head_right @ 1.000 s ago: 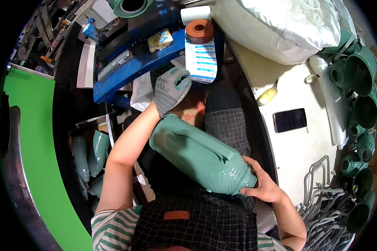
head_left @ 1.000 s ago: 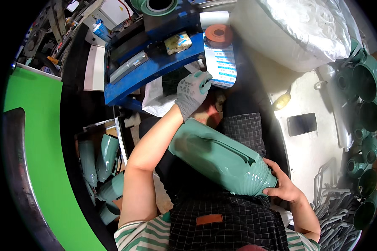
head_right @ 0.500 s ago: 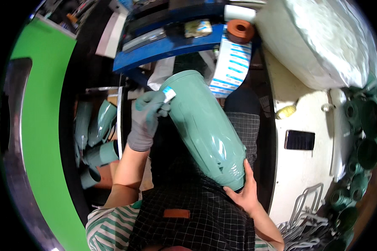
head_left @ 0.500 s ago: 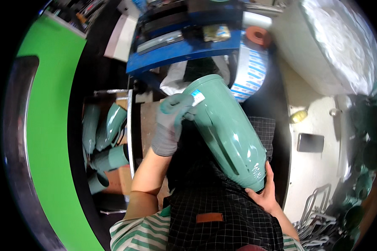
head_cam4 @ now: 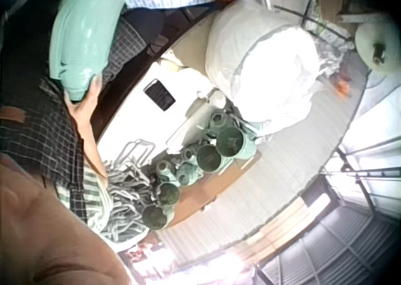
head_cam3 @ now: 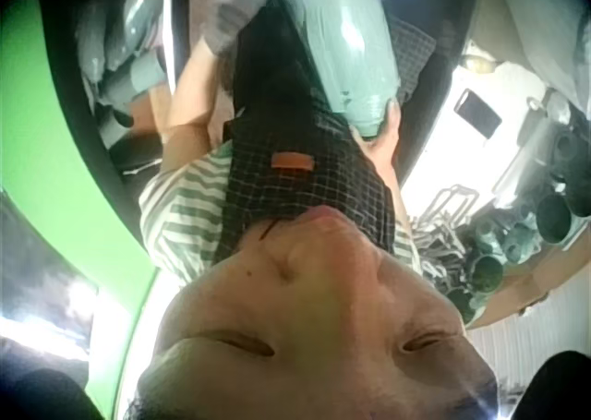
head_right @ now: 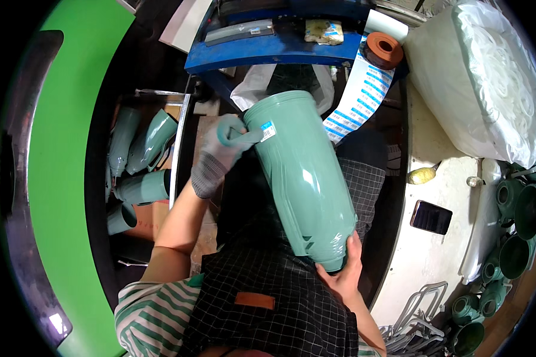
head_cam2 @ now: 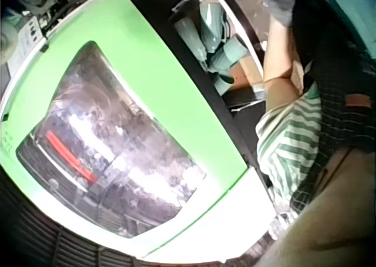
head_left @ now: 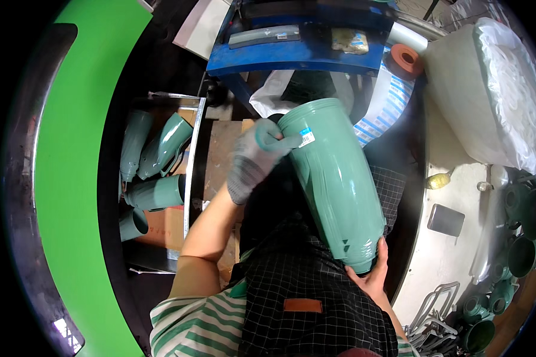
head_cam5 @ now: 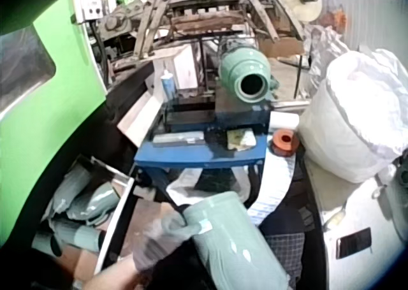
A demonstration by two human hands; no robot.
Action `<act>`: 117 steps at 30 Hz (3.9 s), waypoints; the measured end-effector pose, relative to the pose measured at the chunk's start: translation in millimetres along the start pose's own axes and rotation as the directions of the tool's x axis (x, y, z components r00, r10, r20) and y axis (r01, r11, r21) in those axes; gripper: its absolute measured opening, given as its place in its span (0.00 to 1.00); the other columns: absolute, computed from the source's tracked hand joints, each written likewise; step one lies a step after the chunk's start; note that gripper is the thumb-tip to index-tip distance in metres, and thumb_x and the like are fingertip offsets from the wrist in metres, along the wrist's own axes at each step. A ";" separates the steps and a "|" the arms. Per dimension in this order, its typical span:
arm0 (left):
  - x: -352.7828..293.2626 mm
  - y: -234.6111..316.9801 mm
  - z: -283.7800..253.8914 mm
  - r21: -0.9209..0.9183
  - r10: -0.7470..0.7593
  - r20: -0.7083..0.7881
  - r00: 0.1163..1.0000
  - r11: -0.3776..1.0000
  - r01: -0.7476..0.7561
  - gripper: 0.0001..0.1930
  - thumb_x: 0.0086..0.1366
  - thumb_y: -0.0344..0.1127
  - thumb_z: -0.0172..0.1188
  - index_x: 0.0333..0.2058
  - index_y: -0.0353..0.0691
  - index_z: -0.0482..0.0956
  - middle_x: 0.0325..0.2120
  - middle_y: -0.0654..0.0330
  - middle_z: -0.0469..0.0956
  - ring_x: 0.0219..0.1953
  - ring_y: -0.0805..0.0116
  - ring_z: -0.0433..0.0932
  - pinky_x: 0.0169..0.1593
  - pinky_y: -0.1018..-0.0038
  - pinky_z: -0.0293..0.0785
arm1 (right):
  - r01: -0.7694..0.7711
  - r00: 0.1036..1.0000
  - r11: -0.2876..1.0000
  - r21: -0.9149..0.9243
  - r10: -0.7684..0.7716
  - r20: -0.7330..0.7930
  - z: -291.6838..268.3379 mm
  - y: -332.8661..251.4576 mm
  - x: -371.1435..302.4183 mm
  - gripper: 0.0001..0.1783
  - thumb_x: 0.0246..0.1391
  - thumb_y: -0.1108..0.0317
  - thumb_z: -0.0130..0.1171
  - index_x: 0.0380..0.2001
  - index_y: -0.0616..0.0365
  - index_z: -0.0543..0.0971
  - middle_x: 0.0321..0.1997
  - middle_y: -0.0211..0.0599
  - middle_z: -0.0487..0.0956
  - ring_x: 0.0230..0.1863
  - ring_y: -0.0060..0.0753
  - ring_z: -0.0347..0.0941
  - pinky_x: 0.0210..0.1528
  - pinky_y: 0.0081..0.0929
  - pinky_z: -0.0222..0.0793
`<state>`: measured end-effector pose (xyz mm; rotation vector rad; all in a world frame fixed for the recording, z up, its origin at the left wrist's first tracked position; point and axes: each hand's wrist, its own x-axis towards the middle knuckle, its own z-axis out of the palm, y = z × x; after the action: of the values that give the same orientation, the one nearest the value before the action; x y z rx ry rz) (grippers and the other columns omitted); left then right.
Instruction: The person sits on the floor in a workshop and repeatedly assembles light green kettles. They pick up a kettle body, attach a white handle, and place the finished unit on a nearby table. The process is repeated for multiple units.
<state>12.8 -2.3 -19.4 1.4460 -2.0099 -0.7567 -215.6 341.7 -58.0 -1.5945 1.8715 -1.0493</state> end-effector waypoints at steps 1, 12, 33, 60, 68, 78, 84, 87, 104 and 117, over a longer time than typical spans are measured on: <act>2.2 -5.5 -1.2 0.136 -0.075 -0.044 0.996 0.988 0.080 0.23 0.57 0.47 0.78 0.37 0.36 0.76 0.28 0.57 0.79 0.30 0.63 0.81 0.36 0.65 0.78 | -0.061 0.998 0.989 0.131 0.058 0.031 -7.5 -1.9 2.6 0.66 0.39 0.71 0.81 0.77 0.57 0.50 0.75 0.63 0.62 0.74 0.61 0.63 0.73 0.47 0.61; 141.4 152.4 14.0 0.301 0.780 -0.254 0.572 0.626 -0.719 0.31 0.69 0.47 0.63 0.63 0.35 0.69 0.61 0.45 0.73 0.54 0.46 0.79 0.56 0.56 0.77 | -0.249 0.923 0.531 0.810 0.384 0.033 -80.9 -23.7 11.7 0.74 0.41 0.56 0.80 0.80 0.63 0.40 0.80 0.50 0.52 0.80 0.45 0.51 0.79 0.44 0.49; -75.0 57.9 -82.3 0.281 0.773 -0.307 0.554 0.630 -0.724 0.17 0.49 0.40 0.75 0.29 0.45 0.73 0.31 0.58 0.76 0.31 0.54 0.75 0.39 0.57 0.70 | 0.001 0.956 0.714 0.700 0.205 -0.211 -109.4 -96.1 297.2 0.60 0.52 0.59 0.69 0.79 0.60 0.45 0.68 0.52 0.68 0.53 0.43 0.79 0.43 0.36 0.82; -94.0 72.5 -15.9 0.022 0.758 0.160 0.632 0.637 -0.770 0.16 0.45 0.51 0.76 0.30 0.55 0.82 0.38 0.66 0.80 0.34 0.59 0.77 0.35 0.58 0.69 | 0.200 0.906 0.095 0.975 0.362 -0.221 -52.4 -115.2 532.7 0.58 0.48 0.61 0.73 0.77 0.44 0.49 0.68 0.53 0.65 0.57 0.56 0.76 0.40 0.54 0.86; -66.4 55.4 -13.9 -0.242 0.843 0.115 0.526 0.537 -0.808 0.28 0.49 0.51 0.79 0.48 0.50 0.82 0.45 0.59 0.84 0.36 0.57 0.84 0.35 0.62 0.78 | 0.120 0.967 -0.284 0.951 0.249 -0.048 -42.6 -113.2 543.2 0.37 0.55 0.52 0.67 0.63 0.56 0.66 0.57 0.52 0.75 0.49 0.57 0.79 0.41 0.45 0.86; 130.6 145.9 -34.9 0.051 0.746 -0.271 0.608 0.642 -0.765 0.46 0.52 0.44 0.78 0.68 0.39 0.66 0.66 0.39 0.64 0.67 0.38 0.65 0.68 0.47 0.62 | 0.106 0.989 -0.460 0.882 0.143 -0.044 -33.1 -109.9 540.5 0.34 0.59 0.47 0.61 0.62 0.55 0.70 0.58 0.49 0.77 0.52 0.55 0.78 0.45 0.45 0.82; 232.2 223.7 14.9 0.484 0.857 -0.029 0.515 0.462 -0.743 0.37 0.65 0.45 0.67 0.69 0.38 0.65 0.69 0.41 0.63 0.70 0.42 0.63 0.71 0.50 0.60 | -0.156 0.988 -0.404 0.901 -0.051 0.148 -27.8 -69.1 511.7 0.40 0.62 0.33 0.53 0.64 0.55 0.70 0.62 0.50 0.77 0.48 0.48 0.82 0.46 0.48 0.80; 204.4 207.3 19.9 0.306 0.869 -0.083 0.487 0.488 -0.818 0.35 0.71 0.42 0.61 0.71 0.33 0.61 0.69 0.42 0.63 0.70 0.45 0.65 0.71 0.52 0.61 | -0.087 0.995 0.165 0.982 0.060 0.078 -15.4 -22.2 420.8 0.40 0.67 0.33 0.51 0.63 0.59 0.73 0.59 0.52 0.81 0.41 0.44 0.84 0.40 0.44 0.81; -53.6 63.5 -9.3 -0.526 0.747 0.360 0.560 0.658 -0.539 0.21 0.55 0.36 0.70 0.49 0.40 0.85 0.45 0.54 0.84 0.49 0.50 0.82 0.55 0.57 0.77 | -0.959 0.241 -0.110 -0.263 0.182 -0.953 -167.4 152.1 -170.5 0.10 0.60 0.68 0.57 0.41 0.58 0.82 0.39 0.45 0.83 0.41 0.50 0.79 0.46 0.46 0.72; 15.3 72.0 6.5 -0.228 0.868 0.147 0.474 0.496 -0.838 0.35 0.54 0.57 0.70 0.54 0.38 0.81 0.55 0.44 0.78 0.57 0.43 0.78 0.59 0.51 0.74 | 0.418 0.868 0.715 0.560 -0.132 -0.479 -51.2 -67.5 151.5 0.28 0.63 0.42 0.63 0.48 0.56 0.71 0.42 0.41 0.74 0.48 0.43 0.71 0.54 0.46 0.67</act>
<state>-42.8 3.0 29.0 0.0967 -2.4313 -0.5709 -246.3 205.6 45.3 -1.3020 1.2294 -2.0435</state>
